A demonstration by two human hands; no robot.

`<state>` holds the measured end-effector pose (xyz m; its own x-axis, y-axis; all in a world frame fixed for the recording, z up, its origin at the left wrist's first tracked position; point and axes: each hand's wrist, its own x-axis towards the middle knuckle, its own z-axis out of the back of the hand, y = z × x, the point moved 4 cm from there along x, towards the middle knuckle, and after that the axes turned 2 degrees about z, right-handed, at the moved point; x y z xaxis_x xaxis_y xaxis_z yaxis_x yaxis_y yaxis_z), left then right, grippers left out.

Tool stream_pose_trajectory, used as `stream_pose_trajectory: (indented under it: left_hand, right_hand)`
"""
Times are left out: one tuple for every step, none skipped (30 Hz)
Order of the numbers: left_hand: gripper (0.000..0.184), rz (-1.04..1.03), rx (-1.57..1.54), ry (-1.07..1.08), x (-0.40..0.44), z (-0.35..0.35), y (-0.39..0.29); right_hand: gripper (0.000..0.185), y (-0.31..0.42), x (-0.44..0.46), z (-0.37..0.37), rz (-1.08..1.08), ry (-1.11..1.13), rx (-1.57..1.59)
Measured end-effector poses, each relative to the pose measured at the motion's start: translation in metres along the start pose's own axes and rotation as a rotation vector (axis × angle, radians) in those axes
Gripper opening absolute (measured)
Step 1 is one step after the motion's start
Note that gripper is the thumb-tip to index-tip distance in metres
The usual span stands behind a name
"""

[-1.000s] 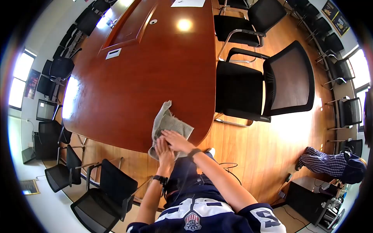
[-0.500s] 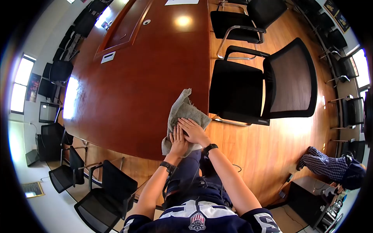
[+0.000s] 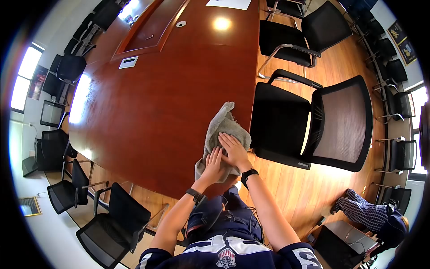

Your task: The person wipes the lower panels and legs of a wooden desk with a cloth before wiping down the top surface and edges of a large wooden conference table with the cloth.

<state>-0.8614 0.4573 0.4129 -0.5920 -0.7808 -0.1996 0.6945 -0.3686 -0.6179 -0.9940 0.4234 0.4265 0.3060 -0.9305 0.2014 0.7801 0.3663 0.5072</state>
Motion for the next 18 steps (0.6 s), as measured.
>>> stream_pose_trajectory:
  left_hand:
    - [0.085, -0.006, 0.011, -0.009, 0.013, 0.003, -0.002]
    - [0.087, -0.013, 0.023, -0.02, 0.025, 0.005, -0.003]
    - [0.088, -0.022, 0.033, -0.031, 0.038, 0.009, -0.003]
    - [0.089, -0.006, 0.04, -0.021, 0.05, 0.01, -0.003]
    - [0.088, -0.031, 0.034, -0.016, 0.062, 0.013, -0.003]
    - [0.087, -0.054, 0.027, -0.009, 0.075, 0.018, -0.001]
    - [0.086, -0.075, 0.02, -0.001, 0.089, 0.021, 0.0]
    - [0.084, -0.099, -0.001, 0.007, 0.104, 0.024, 0.002]
    - [0.083, -0.104, -0.024, 0.036, 0.118, 0.028, 0.003]
    - [0.084, -0.112, -0.036, 0.054, 0.13, 0.031, 0.003]
    - [0.084, -0.12, -0.045, 0.067, 0.143, 0.034, 0.005]
    - [0.085, -0.11, -0.079, 0.077, 0.154, 0.036, 0.005]
    - [0.086, -0.108, -0.102, 0.068, 0.163, 0.038, 0.006]
    - [0.087, -0.119, -0.099, 0.067, 0.174, 0.04, 0.006]
    - [0.088, -0.127, -0.098, 0.073, 0.182, 0.041, 0.007]
    - [0.087, -0.138, -0.102, 0.081, 0.191, 0.041, 0.008]
    - [0.086, -0.136, -0.131, 0.091, 0.2, 0.045, 0.007]
    - [0.083, -0.129, -0.157, 0.091, 0.209, 0.048, 0.006]
  right_hand:
    - [0.059, -0.01, 0.006, 0.003, -0.011, -0.018, -0.023]
    - [0.058, -0.017, 0.012, 0.006, -0.032, -0.038, -0.013]
    - [0.058, -0.024, 0.019, 0.008, -0.057, -0.04, -0.051]
    - [0.058, -0.032, 0.024, 0.01, -0.084, -0.04, -0.09]
    - [0.058, -0.039, 0.029, 0.012, -0.112, -0.038, -0.128]
    - [0.059, -0.045, 0.036, 0.013, -0.144, -0.056, -0.137]
    - [0.059, -0.053, 0.041, 0.014, -0.176, -0.067, -0.173]
    - [0.059, -0.06, 0.047, 0.017, -0.206, -0.078, -0.209]
    - [0.06, -0.068, 0.054, 0.02, -0.231, -0.093, -0.247]
    - [0.06, -0.075, 0.061, 0.022, -0.253, -0.101, -0.239]
    - [0.059, -0.082, 0.067, 0.024, -0.271, -0.112, -0.233]
    - [0.06, -0.089, 0.075, 0.026, -0.285, -0.098, -0.244]
    - [0.06, -0.095, 0.08, 0.026, -0.301, -0.083, -0.253]
    - [0.059, -0.101, 0.087, 0.027, -0.309, -0.085, -0.268]
    - [0.059, -0.108, 0.092, 0.028, -0.32, -0.078, -0.285]
    - [0.059, -0.114, 0.096, 0.027, -0.324, -0.103, -0.308]
    - [0.058, -0.118, 0.101, 0.029, -0.328, -0.126, -0.331]
    - [0.06, -0.124, 0.106, 0.029, -0.352, -0.124, -0.359]
